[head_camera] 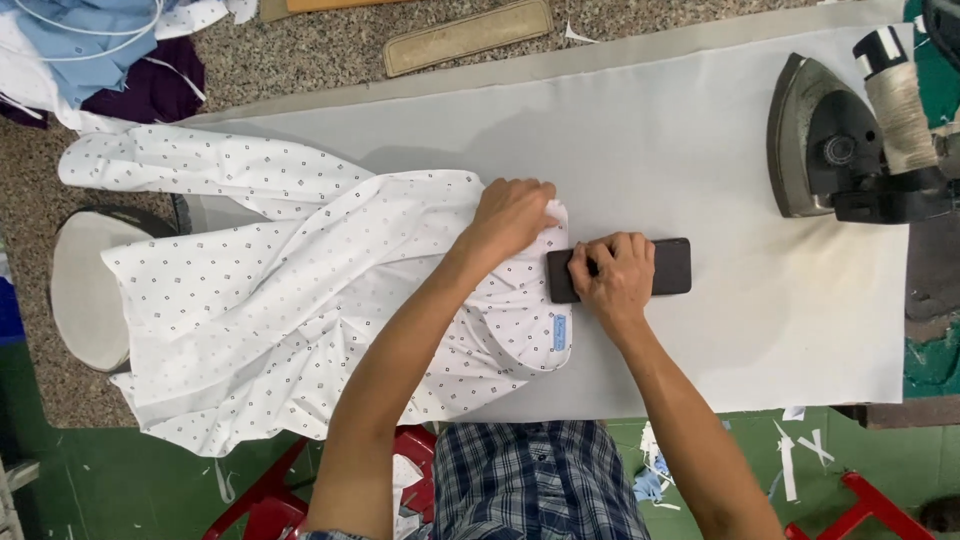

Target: The person irons a white patterned shirt on a work table, repeatedly smoothing the fabric with an iron and a black pressing block. They adjust the shirt's position and fold the collar while ironing, then place the shirt on a red chair.

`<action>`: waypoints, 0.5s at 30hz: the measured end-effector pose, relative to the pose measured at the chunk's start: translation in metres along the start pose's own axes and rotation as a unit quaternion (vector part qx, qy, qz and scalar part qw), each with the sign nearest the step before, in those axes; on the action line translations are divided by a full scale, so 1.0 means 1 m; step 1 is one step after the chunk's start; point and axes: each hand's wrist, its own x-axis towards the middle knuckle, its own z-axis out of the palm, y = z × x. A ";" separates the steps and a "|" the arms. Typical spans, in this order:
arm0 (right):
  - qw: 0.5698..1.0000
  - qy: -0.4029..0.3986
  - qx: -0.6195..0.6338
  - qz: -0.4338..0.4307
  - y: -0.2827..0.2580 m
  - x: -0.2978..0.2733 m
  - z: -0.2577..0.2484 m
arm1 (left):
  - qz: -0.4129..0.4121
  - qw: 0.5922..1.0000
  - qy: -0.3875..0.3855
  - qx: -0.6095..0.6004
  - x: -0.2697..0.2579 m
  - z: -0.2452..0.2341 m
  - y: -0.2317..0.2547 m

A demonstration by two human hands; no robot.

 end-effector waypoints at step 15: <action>1.000 0.002 -0.004 0.019 -0.015 -0.033 -0.018 | 0.289 0.850 0.404 0.174 -0.086 0.037 0.009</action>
